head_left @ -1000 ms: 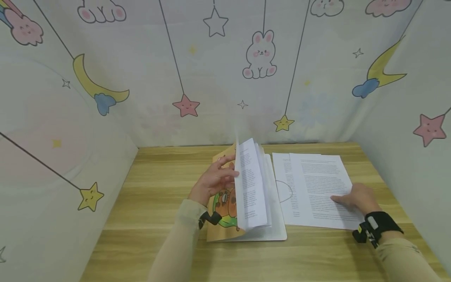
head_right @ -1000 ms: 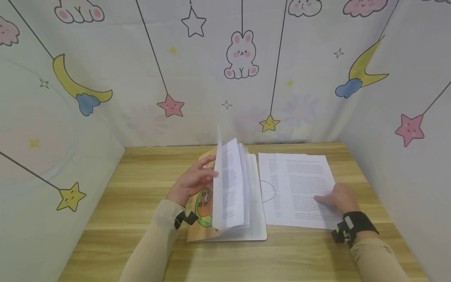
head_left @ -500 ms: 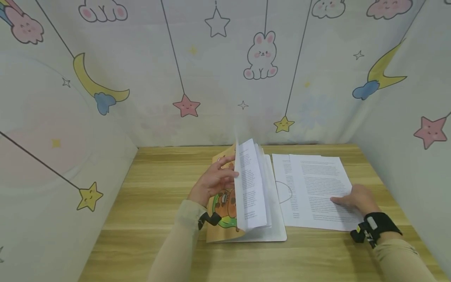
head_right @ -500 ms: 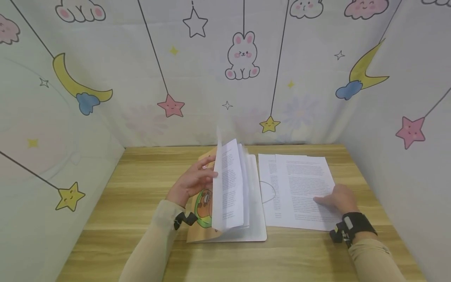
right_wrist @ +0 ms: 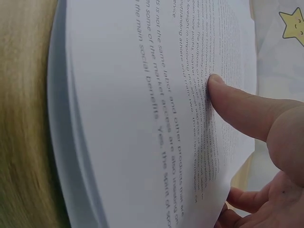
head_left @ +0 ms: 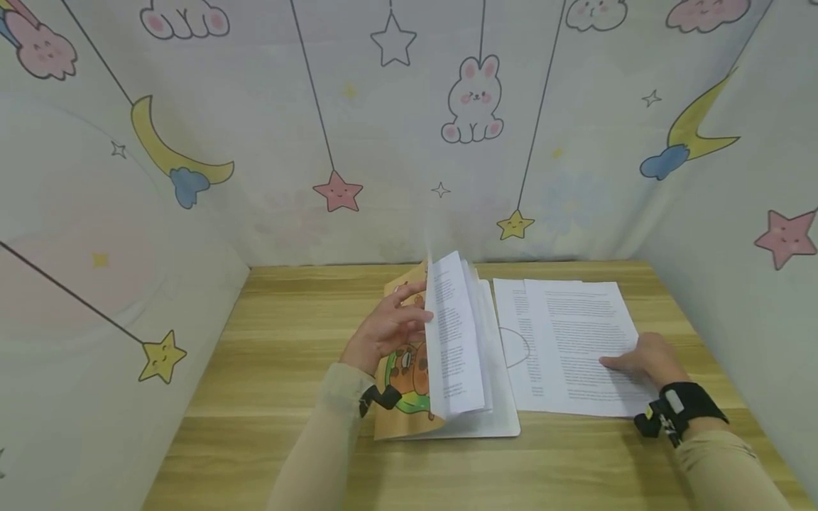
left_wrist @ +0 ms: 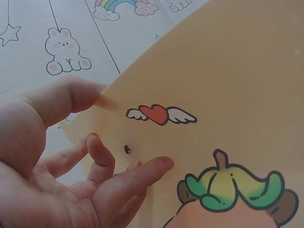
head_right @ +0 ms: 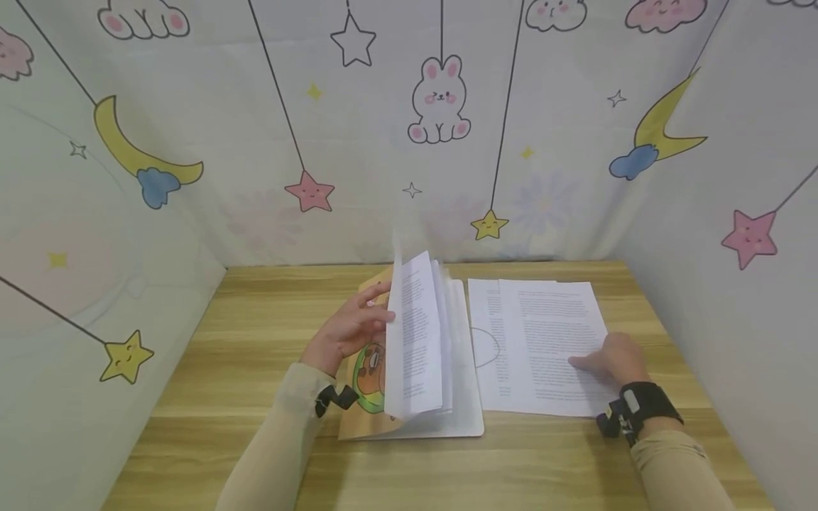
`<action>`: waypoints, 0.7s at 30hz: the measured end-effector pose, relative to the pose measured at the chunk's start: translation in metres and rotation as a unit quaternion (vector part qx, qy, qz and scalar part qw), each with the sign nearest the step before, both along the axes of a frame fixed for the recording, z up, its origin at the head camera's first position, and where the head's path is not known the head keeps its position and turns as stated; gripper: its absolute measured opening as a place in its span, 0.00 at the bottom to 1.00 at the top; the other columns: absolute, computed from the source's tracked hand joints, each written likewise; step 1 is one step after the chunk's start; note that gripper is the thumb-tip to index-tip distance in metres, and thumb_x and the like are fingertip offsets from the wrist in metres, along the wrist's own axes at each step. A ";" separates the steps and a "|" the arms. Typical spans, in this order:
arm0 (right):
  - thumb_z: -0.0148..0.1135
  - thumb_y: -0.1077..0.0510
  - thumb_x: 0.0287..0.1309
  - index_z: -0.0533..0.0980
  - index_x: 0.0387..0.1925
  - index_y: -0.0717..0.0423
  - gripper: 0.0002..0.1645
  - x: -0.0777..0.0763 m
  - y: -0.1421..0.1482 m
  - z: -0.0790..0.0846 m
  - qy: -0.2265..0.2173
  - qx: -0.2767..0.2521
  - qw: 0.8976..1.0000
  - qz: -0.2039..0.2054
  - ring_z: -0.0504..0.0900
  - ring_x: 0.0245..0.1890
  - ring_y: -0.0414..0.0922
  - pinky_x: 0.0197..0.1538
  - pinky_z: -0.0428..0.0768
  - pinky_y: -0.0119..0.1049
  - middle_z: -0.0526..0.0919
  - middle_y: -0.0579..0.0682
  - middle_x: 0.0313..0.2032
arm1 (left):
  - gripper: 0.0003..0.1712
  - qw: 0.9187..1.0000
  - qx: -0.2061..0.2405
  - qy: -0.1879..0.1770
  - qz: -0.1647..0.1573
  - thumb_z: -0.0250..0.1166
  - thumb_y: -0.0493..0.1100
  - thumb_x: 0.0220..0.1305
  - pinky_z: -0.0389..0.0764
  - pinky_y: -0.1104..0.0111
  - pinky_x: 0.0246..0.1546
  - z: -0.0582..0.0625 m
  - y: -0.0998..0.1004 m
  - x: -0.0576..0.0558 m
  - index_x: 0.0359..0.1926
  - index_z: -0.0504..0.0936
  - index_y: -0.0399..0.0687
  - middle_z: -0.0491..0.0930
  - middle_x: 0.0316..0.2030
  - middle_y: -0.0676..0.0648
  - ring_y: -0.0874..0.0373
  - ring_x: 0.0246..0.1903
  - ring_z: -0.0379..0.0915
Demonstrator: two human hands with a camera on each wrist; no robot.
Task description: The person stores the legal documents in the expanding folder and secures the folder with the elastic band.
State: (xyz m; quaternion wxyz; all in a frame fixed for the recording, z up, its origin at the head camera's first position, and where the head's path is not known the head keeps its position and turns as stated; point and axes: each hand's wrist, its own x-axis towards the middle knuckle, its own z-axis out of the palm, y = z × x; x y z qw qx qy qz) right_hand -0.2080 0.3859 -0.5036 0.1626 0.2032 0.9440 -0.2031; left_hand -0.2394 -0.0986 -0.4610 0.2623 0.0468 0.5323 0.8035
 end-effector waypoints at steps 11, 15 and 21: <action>0.84 0.46 0.48 0.65 0.57 0.88 0.57 0.002 -0.002 0.001 0.014 -0.032 0.999 -0.019 0.75 0.41 0.63 0.43 0.76 0.50 0.74 0.78 0.47 | 0.43 1.000 0.000 -0.004 0.003 0.65 0.26 0.65 0.86 0.56 0.45 0.004 -0.001 -0.001 0.78 0.66 0.54 0.69 0.70 0.29 0.43 0.50 0.83; 0.85 0.47 0.48 0.64 0.58 0.88 0.57 0.002 -0.002 0.001 0.015 -0.047 0.998 -0.028 0.74 0.42 0.62 0.44 0.76 0.50 0.73 0.77 0.48 | 0.42 1.000 -0.006 -0.006 0.005 0.65 0.27 0.66 0.86 0.56 0.45 0.002 -0.002 -0.001 0.78 0.66 0.55 0.71 0.69 0.31 0.42 0.51 0.83; 0.85 0.44 0.46 0.64 0.58 0.86 0.59 0.002 0.003 -0.001 0.006 -0.065 0.997 -0.038 0.75 0.41 0.62 0.43 0.76 0.49 0.73 0.75 0.47 | 0.43 1.000 -0.004 -0.004 0.004 0.65 0.27 0.65 0.86 0.55 0.47 0.001 -0.002 -0.002 0.78 0.65 0.53 0.70 0.69 0.31 0.42 0.51 0.82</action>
